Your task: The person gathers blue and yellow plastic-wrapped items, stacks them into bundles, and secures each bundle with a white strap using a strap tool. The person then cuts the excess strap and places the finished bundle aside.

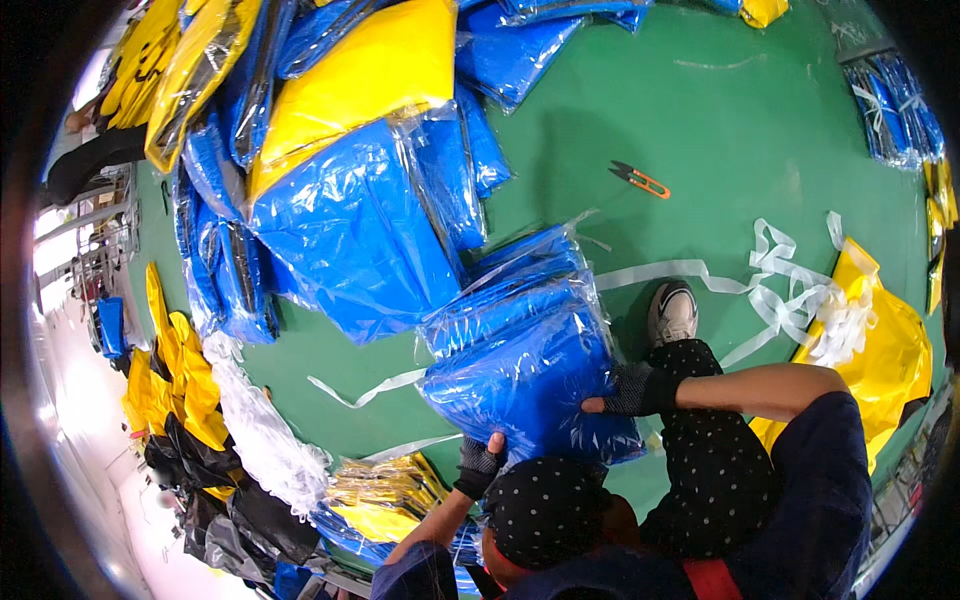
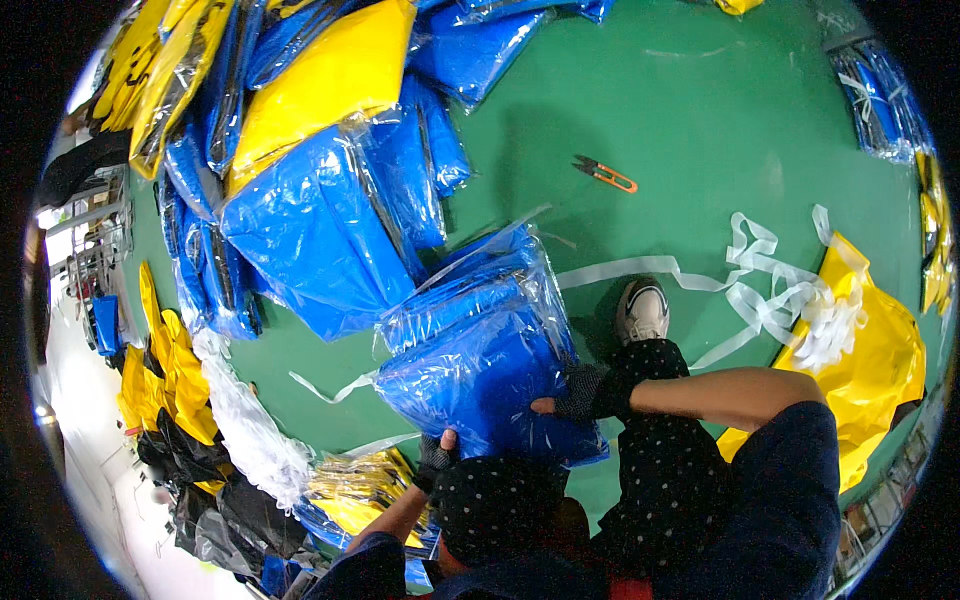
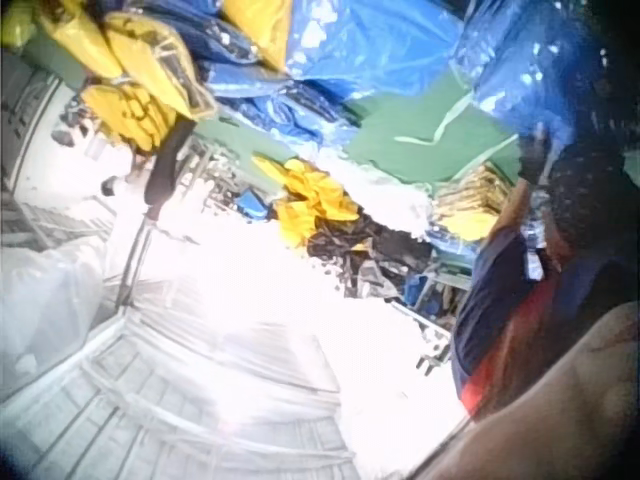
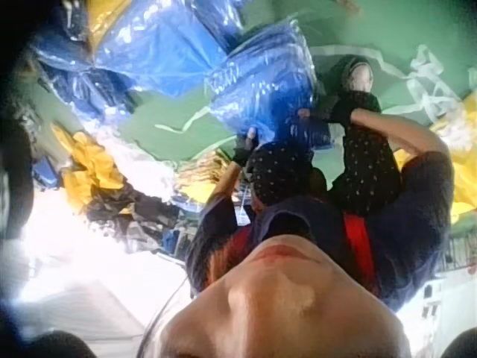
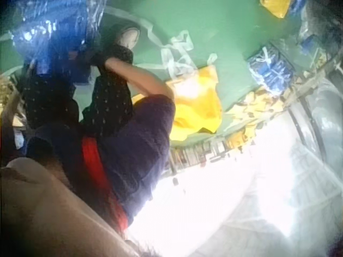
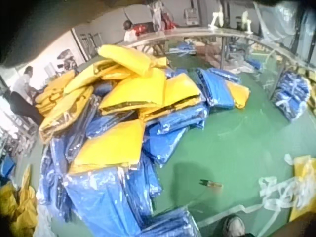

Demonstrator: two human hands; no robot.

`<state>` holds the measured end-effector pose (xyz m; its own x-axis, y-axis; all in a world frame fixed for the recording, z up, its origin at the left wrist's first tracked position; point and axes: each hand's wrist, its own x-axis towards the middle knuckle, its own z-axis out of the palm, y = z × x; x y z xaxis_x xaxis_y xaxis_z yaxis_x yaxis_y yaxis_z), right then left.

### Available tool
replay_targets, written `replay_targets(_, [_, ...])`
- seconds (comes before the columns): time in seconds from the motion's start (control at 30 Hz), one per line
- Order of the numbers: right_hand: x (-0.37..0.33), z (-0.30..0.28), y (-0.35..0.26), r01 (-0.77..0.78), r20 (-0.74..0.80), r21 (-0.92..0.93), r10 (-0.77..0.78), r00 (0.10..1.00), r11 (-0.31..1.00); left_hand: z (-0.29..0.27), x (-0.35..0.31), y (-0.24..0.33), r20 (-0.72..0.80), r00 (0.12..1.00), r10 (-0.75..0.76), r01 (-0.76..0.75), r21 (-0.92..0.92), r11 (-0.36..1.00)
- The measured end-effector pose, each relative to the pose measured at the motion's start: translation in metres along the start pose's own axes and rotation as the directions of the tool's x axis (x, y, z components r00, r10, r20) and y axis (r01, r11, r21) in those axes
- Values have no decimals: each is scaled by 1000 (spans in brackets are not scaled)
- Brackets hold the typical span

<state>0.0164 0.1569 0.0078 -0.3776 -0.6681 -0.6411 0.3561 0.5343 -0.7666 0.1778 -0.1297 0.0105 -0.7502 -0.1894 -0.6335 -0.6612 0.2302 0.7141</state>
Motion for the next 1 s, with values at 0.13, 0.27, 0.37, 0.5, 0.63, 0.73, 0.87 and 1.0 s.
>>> replay_targets(0.13, [19,-9,15,-136,78,-23,138,987,990,-27,42,-36,101,994,-34,39,-52,998])
replay_targets(0.27, [30,-12,10,128,-208,216,-82,975,968,-17,88,8,29,991,-130,126,-530,839])
replay_targets(0.37, [41,-17,-3,47,-229,197,-1,973,979,24,88,48,-314,947,-68,-52,-358,932])
replay_targets(0.5, [57,-38,-10,10,-170,140,14,985,990,29,103,91,-481,845,232,-153,198,968])
replay_targets(0.63, [65,-40,13,-2,-158,94,17,987,996,21,155,178,82,681,728,-470,811,348])
replay_targets(0.73, [76,-54,3,-90,-96,63,95,991,994,26,185,164,264,721,640,-562,763,319])
replay_targets(0.87, [88,-72,-1,-292,-29,-47,290,956,955,28,212,153,270,746,609,-520,807,279])
replay_targets(1.0, [95,-83,3,-339,64,-160,352,934,927,24,223,148,288,744,603,-553,771,314])
